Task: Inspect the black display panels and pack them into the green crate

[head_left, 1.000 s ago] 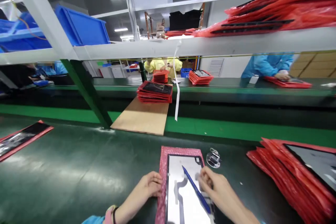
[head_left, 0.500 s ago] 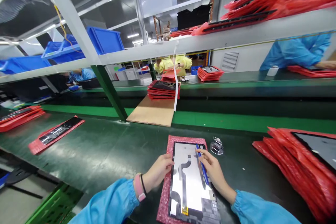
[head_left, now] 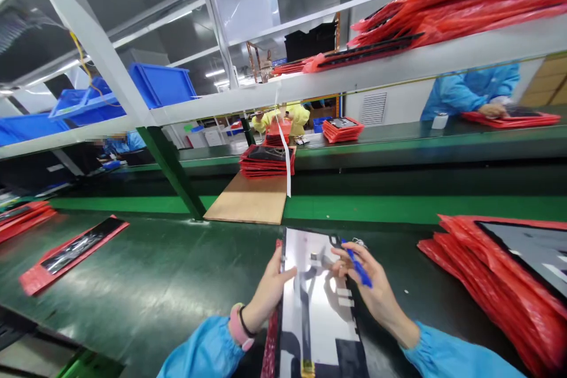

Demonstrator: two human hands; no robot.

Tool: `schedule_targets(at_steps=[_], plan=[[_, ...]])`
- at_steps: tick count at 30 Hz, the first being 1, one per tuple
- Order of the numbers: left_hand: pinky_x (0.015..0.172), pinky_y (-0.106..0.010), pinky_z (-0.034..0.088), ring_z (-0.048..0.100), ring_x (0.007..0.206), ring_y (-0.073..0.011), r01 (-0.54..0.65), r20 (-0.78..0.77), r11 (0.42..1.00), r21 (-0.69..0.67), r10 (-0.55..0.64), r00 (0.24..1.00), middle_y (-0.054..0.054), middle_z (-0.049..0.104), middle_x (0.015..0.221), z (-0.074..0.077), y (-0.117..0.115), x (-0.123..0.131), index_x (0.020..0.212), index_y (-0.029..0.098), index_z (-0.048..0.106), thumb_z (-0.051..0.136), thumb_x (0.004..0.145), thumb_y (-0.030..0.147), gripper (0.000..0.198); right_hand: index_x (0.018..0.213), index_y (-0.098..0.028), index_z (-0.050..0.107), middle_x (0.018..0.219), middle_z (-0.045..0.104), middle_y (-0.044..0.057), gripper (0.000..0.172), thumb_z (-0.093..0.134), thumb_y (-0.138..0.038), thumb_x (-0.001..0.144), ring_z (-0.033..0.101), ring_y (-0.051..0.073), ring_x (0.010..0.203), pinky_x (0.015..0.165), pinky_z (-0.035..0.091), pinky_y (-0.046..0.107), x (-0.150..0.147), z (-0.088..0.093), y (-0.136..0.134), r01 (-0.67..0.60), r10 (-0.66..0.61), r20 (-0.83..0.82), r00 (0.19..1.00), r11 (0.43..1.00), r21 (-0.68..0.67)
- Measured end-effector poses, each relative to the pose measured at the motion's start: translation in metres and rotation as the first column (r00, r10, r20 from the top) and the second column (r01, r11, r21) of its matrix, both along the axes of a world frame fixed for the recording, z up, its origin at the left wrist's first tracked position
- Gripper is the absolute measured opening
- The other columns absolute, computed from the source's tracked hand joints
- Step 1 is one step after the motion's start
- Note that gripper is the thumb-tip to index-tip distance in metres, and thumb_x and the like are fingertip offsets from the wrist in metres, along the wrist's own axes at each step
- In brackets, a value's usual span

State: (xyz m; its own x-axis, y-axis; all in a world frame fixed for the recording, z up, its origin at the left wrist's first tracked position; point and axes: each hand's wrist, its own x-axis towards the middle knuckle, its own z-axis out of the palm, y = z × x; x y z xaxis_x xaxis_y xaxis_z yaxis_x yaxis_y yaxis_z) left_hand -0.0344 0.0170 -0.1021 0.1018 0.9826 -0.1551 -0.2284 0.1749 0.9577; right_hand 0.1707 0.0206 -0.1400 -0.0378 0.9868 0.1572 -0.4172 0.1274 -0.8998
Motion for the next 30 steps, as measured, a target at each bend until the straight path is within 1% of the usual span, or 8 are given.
schedule_targets(at_steps=[3,5,8,11,14,16,21,30], plan=[[0.096,-0.038,0.043,0.06,0.108,-0.027,-0.053,-0.062,0.985,0.161,0.064,0.996,-0.007,0.067,0.115,0.035,0.02,-0.008,0.112,0.018,0.06,0.068,0.07,0.017,0.043,0.095,-0.028,0.057,0.09,0.072,0.001,0.025,0.072,-0.024,0.076,0.065,0.016,0.073,0.069,0.05,0.027,0.015,0.037,-0.005,0.054,-0.054,0.0,0.999,0.996,0.071],[0.098,-0.036,0.042,0.058,0.112,-0.0263,-0.066,-0.067,0.961,0.267,0.087,0.994,-0.006,0.065,0.12,0.06,0.033,-0.01,0.117,0.019,0.058,0.067,0.072,0.017,0.046,0.081,-0.026,0.057,0.067,0.068,-0.003,0.01,0.067,-0.027,0.082,0.061,0.012,0.061,0.062,0.048,0.022,0.021,0.065,-0.01,0.123,-0.129,0.017,0.991,0.971,0.205],[0.096,-0.036,0.043,0.058,0.112,-0.026,-0.064,-0.045,0.937,0.343,0.085,0.995,-0.007,0.064,0.121,0.091,0.045,-0.006,0.121,0.018,0.055,0.064,0.075,0.018,0.047,0.077,-0.024,0.062,0.051,0.059,-0.003,0.03,0.049,-0.048,0.09,0.051,0.01,0.047,0.05,0.043,0.02,0.02,0.1,-0.017,0.131,-0.176,0.079,0.981,0.909,0.395],[0.092,-0.034,0.046,0.06,0.109,-0.0261,-0.096,0.007,0.93,0.354,0.1,0.995,-0.008,0.066,0.118,0.107,0.049,0.001,0.12,0.017,0.055,0.064,0.074,0.018,0.046,0.102,-0.026,0.063,0.067,0.066,0.002,0.047,0.041,-0.065,0.086,0.056,0.014,0.056,0.047,0.045,0.022,0.012,0.117,-0.018,0.122,-0.194,0.138,0.971,0.904,0.41],[0.089,-0.033,0.048,0.062,0.105,-0.0252,-0.155,0.088,0.929,0.337,0.132,0.987,-0.008,0.067,0.115,0.113,0.047,0.004,0.119,0.016,0.055,0.064,0.074,0.017,0.047,0.101,-0.027,0.063,0.082,0.069,0.004,0.027,0.054,-0.048,0.087,0.059,0.014,0.065,0.054,0.047,0.022,0.002,0.12,-0.016,0.184,-0.322,0.266,0.909,0.88,0.438],[0.087,-0.033,0.049,0.063,0.102,-0.0245,-0.189,0.129,0.931,0.312,0.155,0.979,-0.008,0.067,0.113,0.114,0.047,0.004,0.121,0.016,0.054,0.063,0.074,0.016,0.048,0.088,-0.026,0.062,0.072,0.064,0.0,0.005,0.064,-0.029,0.084,0.055,0.011,0.059,0.052,0.043,0.021,-0.005,0.12,-0.015,0.221,-0.418,0.322,0.849,0.836,0.502],[0.083,-0.034,0.052,0.065,0.098,-0.0254,-0.205,0.162,0.936,0.284,0.164,0.973,-0.009,0.069,0.109,0.114,0.046,0.001,0.121,0.015,0.054,0.064,0.073,0.017,0.049,0.057,-0.019,0.029,0.05,0.029,-0.007,0.04,0.059,-0.007,0.082,0.031,0.006,0.044,0.044,0.026,0.021,-0.016,0.122,-0.014,0.176,-0.528,0.363,0.768,0.718,0.674],[0.077,-0.03,0.055,0.066,0.098,-0.0241,-0.198,0.227,0.947,0.252,0.141,0.964,-0.006,0.071,0.104,0.113,0.045,-0.001,0.121,0.018,0.053,0.061,0.078,0.014,0.044,0.061,-0.019,0.022,0.056,0.02,-0.006,0.044,0.056,0.002,0.077,0.023,0.006,0.047,0.046,0.019,0.025,-0.02,0.114,-0.005,0.108,-0.566,0.466,0.681,0.706,0.7]])
